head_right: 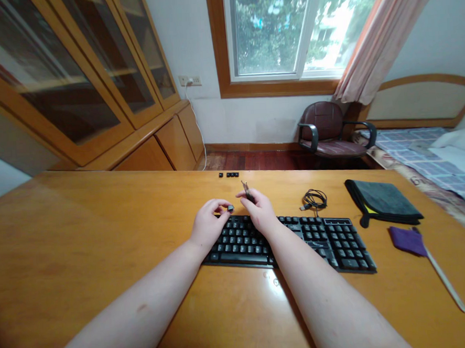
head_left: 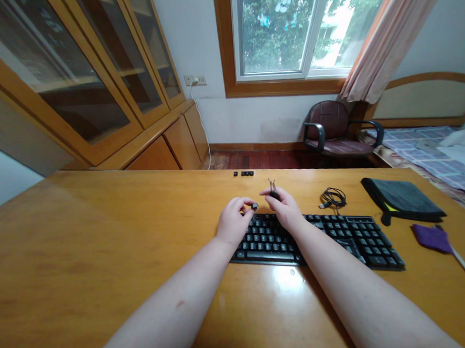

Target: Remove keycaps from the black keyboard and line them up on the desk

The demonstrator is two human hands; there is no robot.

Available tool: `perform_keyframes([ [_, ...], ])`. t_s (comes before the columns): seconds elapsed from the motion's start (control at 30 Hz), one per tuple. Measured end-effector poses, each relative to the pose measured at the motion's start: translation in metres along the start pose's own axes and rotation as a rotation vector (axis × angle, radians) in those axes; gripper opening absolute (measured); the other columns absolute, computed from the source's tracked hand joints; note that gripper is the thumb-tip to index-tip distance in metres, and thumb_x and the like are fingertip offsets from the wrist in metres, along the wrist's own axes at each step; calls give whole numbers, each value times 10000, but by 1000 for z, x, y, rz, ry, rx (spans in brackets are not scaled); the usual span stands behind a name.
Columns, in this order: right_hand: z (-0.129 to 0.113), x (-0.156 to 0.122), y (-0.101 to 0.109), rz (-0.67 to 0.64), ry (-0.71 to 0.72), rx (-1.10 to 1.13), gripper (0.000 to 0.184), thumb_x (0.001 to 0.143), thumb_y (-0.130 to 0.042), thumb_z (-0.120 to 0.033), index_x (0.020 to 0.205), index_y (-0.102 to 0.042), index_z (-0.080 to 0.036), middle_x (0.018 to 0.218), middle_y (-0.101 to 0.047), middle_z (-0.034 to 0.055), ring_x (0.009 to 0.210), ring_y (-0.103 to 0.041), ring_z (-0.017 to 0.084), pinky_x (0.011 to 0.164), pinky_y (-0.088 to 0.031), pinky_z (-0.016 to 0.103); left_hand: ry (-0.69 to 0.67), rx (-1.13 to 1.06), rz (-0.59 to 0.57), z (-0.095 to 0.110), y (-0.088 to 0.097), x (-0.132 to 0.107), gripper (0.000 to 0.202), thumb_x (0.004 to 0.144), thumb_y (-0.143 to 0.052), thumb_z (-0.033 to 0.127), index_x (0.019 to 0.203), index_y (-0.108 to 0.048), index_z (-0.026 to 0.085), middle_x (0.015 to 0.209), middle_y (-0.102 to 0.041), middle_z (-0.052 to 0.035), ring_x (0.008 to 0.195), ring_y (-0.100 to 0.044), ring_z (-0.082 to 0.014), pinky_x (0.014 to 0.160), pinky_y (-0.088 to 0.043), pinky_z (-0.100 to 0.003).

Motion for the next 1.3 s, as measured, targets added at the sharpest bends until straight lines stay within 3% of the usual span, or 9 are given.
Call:
perform_keyframes([
  [0.13,-5,-4,-7,-167,54,-114,240,753,-616,-359,917,-664,-191,898,-665,41,868,-598,199,807,-445,339,-78,-9,47,3,4,0,135,759,-570,115,845,-629,200,812,-610,15,678,-532,-98,687,-456,-233],
  [0.27,-8,-5,-9,-219,129,-208,210,769,-607,-347,900,-678,-198,876,-669,39,830,-597,191,784,-445,333,-75,-2,50,0,2,0,190,730,-572,79,867,-619,202,822,-612,12,682,-536,-106,690,-465,-241],
  [0.43,-9,-4,-4,-111,120,-194,221,748,-631,-352,899,-679,-198,776,-639,20,607,-502,130,591,-411,269,-46,-10,32,0,-1,-1,301,749,-549,87,1027,-566,199,915,-610,-7,684,-544,-100,723,-480,-250],
  [0.57,-9,-3,-3,-72,86,-149,227,737,-641,-349,893,-682,-189,754,-630,19,550,-436,107,540,-370,251,-60,-48,-26,3,-2,-1,293,817,-507,145,1100,-554,205,993,-613,-27,755,-559,-111,754,-481,-258],
  [0.9,-7,-4,-2,-25,40,-168,243,716,-645,-368,876,-687,-189,652,-586,-4,499,-397,96,489,-345,242,8,-13,-80,0,-5,1,227,871,-466,269,1029,-607,188,978,-645,-50,832,-586,-151,751,-484,-281],
  [1.1,-22,-1,24,264,4,-193,291,706,-649,-382,917,-683,-184,560,-526,-25,482,-397,100,474,-336,240,-44,183,-259,2,-18,-1,219,843,-487,256,1002,-628,205,978,-661,-43,868,-596,-177,808,-463,-321],
  [1.2,-38,13,38,376,4,-219,328,710,-638,-399,951,-680,-181,570,-547,-16,483,-426,107,474,-343,242,-95,268,-329,2,-23,-1,209,831,-505,277,973,-644,213,967,-672,-44,911,-589,-206,826,-451,-349],
  [1.3,-40,48,40,355,41,-301,311,689,-643,-365,935,-688,-180,704,-642,23,596,-540,143,578,-420,271,-109,304,-352,0,-25,-1,218,835,-496,287,979,-646,221,969,-674,-44,917,-583,-211,821,-449,-354],
])
Point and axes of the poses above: each hand's wrist, its own x-axis towards the middle knuckle, its own y-axis out of the back of the hand, z = x × y, the point moved 4 cm from there along x, towards the middle knuckle
